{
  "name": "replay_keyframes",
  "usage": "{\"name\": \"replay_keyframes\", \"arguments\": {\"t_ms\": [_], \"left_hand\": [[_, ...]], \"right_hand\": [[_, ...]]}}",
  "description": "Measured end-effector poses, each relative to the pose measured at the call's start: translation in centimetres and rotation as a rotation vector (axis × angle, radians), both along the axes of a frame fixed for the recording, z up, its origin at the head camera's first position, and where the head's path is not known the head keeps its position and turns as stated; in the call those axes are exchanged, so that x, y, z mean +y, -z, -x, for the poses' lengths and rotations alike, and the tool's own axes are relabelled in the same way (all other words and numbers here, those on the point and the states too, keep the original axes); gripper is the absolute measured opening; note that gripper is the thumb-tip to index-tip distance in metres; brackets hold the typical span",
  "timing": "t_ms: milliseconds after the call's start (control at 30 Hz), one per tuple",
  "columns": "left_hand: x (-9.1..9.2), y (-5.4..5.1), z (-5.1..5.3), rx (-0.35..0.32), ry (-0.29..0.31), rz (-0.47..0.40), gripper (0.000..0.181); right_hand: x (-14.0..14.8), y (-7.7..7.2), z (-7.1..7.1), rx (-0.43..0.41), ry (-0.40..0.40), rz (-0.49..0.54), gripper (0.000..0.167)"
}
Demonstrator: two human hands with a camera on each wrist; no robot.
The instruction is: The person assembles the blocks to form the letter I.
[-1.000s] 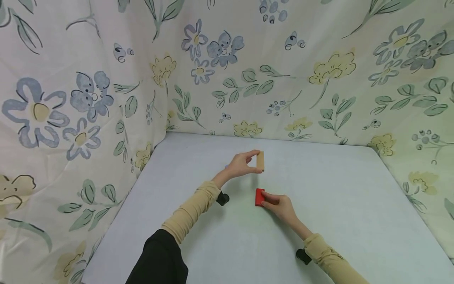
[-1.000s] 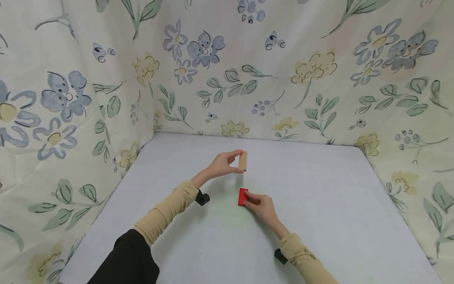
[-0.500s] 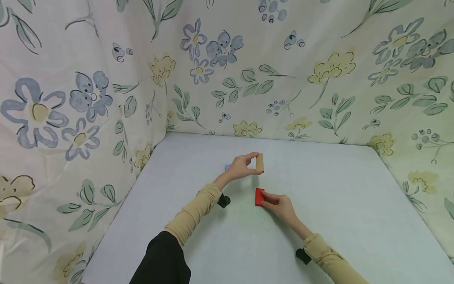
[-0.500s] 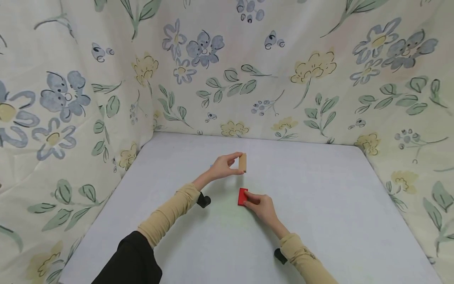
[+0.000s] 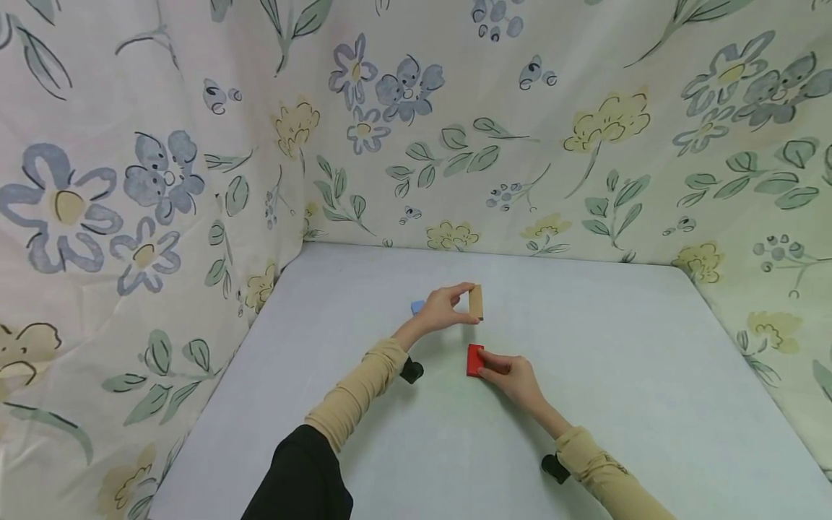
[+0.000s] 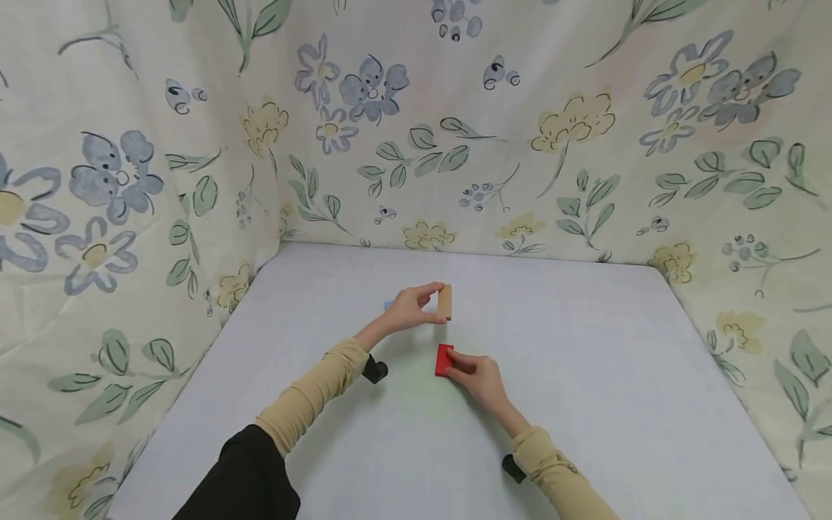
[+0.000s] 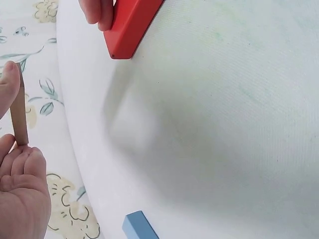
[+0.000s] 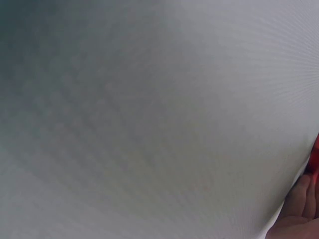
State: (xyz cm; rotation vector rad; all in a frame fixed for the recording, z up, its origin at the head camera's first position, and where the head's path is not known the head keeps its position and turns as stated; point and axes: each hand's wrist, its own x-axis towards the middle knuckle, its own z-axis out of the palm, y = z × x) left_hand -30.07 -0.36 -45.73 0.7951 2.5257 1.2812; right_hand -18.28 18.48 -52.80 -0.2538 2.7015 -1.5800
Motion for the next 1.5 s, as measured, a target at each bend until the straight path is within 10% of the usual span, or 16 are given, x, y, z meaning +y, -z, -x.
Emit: {"name": "replay_keyframes", "arguments": {"t_ms": [1500], "left_hand": [[0.5, 2.2, -0.7, -0.078, 0.027, 0.035, 0.076]], "right_hand": [[-0.2, -0.1, -0.2, 0.024, 0.002, -0.028, 0.041]]}}
